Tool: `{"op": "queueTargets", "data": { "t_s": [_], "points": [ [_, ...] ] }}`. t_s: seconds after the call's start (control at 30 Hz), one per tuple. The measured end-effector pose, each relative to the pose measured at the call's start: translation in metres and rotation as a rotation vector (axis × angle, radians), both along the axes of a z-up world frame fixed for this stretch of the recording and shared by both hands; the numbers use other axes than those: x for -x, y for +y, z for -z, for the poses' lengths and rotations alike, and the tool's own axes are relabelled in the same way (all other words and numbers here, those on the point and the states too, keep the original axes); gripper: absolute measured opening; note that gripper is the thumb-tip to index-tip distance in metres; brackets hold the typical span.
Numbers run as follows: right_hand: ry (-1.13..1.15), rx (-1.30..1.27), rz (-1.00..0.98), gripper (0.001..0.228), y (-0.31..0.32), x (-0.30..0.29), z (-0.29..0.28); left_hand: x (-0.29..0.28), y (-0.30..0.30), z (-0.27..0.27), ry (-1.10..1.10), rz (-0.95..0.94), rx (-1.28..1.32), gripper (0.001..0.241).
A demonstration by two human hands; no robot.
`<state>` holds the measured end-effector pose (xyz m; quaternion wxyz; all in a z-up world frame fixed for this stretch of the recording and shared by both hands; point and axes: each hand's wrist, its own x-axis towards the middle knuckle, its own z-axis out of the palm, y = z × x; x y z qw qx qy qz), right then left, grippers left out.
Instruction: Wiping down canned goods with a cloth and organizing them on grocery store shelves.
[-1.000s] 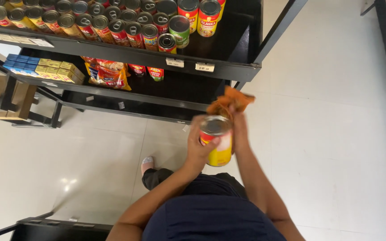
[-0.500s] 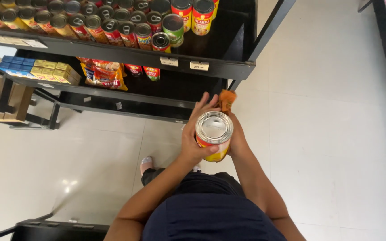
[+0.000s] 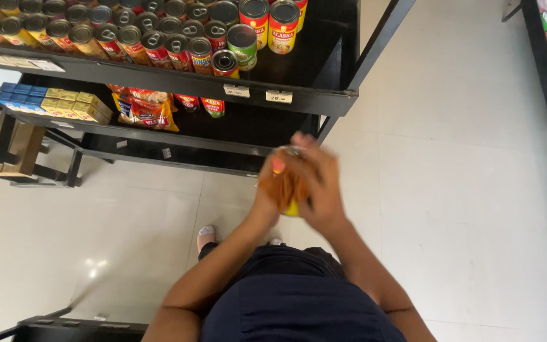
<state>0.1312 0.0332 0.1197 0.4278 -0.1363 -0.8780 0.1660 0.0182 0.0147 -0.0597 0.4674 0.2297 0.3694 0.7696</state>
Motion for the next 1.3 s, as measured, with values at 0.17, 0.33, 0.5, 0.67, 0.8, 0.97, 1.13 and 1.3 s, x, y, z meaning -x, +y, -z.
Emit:
{"op": "queueTargets", "data": {
  "t_s": [0.17,0.33,0.5,0.67,0.8,0.97,1.13,1.3],
  "points": [
    [-0.294,0.573,-0.061,0.034,0.046,-0.005,-0.014,-0.004,-0.027,-0.056,0.531,0.108,0.029,0.053],
    [-0.354,0.496,-0.341,0.026,0.056,-0.004,0.014,0.013,-0.040,-0.104,1.004,0.142,0.170,0.062],
    [0.424,1.292,-0.117,0.029,0.066,0.012,0.090,0.013,-0.034,-0.088,0.791,-0.068,-0.096,0.089],
    [0.738,1.608,-0.298,0.036,0.044,0.038,0.114,0.021,-0.020,-0.097,0.386,-0.313,-0.206,0.082],
    [0.548,1.519,-0.198,0.041,0.046,0.053,0.129,0.048,-0.003,-0.101,-0.045,-0.389,-0.138,0.059],
    [0.121,0.805,-0.129,0.038,0.098,0.053,0.117,0.099,0.045,-0.100,-0.097,-0.448,-0.081,0.043],
    [-0.044,0.558,-0.017,0.039,0.160,0.063,0.093,0.143,0.119,-0.081,-0.142,-0.317,-0.155,0.043],
    [-0.259,0.642,0.192,0.076,0.179,0.112,0.018,0.160,0.176,-0.111,0.552,-0.350,-0.166,0.083]
  ]
}}
